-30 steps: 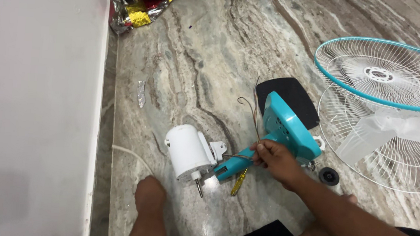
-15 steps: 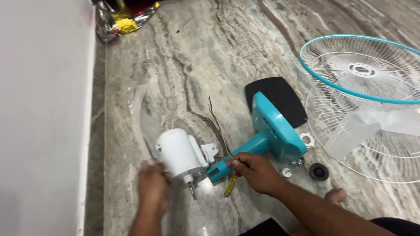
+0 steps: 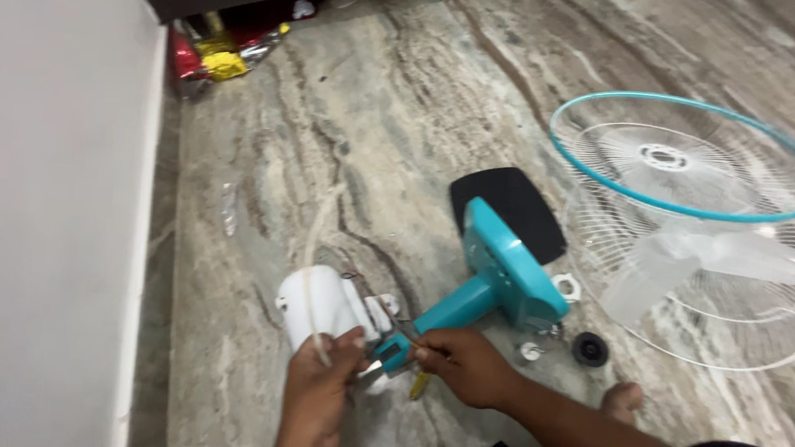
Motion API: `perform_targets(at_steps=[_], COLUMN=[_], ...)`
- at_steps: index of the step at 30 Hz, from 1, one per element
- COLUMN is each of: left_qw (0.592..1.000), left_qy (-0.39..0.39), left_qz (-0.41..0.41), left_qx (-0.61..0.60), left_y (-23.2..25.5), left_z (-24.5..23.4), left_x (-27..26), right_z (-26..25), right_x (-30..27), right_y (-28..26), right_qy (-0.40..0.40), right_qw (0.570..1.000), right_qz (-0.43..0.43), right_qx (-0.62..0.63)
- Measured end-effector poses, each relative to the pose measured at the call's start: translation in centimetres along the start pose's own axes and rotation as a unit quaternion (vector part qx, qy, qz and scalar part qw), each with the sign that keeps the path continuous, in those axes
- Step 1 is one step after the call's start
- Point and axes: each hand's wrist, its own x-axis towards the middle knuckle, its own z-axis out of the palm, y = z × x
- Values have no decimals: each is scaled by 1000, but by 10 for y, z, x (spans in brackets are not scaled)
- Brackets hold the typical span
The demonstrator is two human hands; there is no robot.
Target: The person sits on the floor and repairs a disassembled electric fan. They use a screwdriver to strip the insulation from wires and connect them to the fan motor. The person handles the fan housing, motor, and various small parts scattered on the floor.
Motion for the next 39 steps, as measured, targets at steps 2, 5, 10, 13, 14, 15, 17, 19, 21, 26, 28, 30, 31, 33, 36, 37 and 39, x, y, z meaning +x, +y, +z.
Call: perform_targets(at_steps=[2,5,10,13,14,15,17,19,21,26,28,30,31,33,36,37,39], left_qw=[1000,1000,1000,999,998,996,990,989,990,990,990,991,990,990,990,990,989], left_qy=[-18,-20,-7,37,49,76,131,132,129,134,126,122,122,121,117,118,122], left_qz=[-3,-13,-1,22,31,39,55,55,52,49,52,58,64,71,77,81,82], left_qx=[-3,-8,31,19,-4,-9,-20,-30,-32,22,25,17,8,-3,-7,-2,3], left_y=[-1,1,0,-8,-11,-12,-14,-13,-13,-11,-9,-8,-7,-6,-5,-6,-9], left_z=[3,7,18,21,21,20,16,11,10,19,18,19,20,19,19,19,20], left_x=[3,1,-5,0,3,7,13,16,16,9,8,7,8,8,9,9,7], right_z=[0,0,-2,-8,-10,-12,-18,-24,-28,-32,-31,-30,-29,-27,-24,-23,-19], right_x=[0,0,-2,-1,-1,-1,2,4,5,6,5,5,5,5,6,4,2], right_y=[1,0,-11,-15,-15,-14,-11,-8,-3,3,3,4,3,1,-3,-4,-8], right_qy=[-1,-8,-52,-65,-61,-58,-61,-55,-40,-45,-46,-41,-38,-30,-22,-10,14], right_qw=[999,998,991,985,985,986,977,973,973,970,972,975,977,980,962,962,961], right_qz=[27,27,17,14,18,21,37,47,50,8,10,27,30,36,51,29,-17], right_qx=[-32,-54,-123,-158,-158,-158,-200,-221,-221,-240,-228,-217,-209,-194,-266,-270,-277])
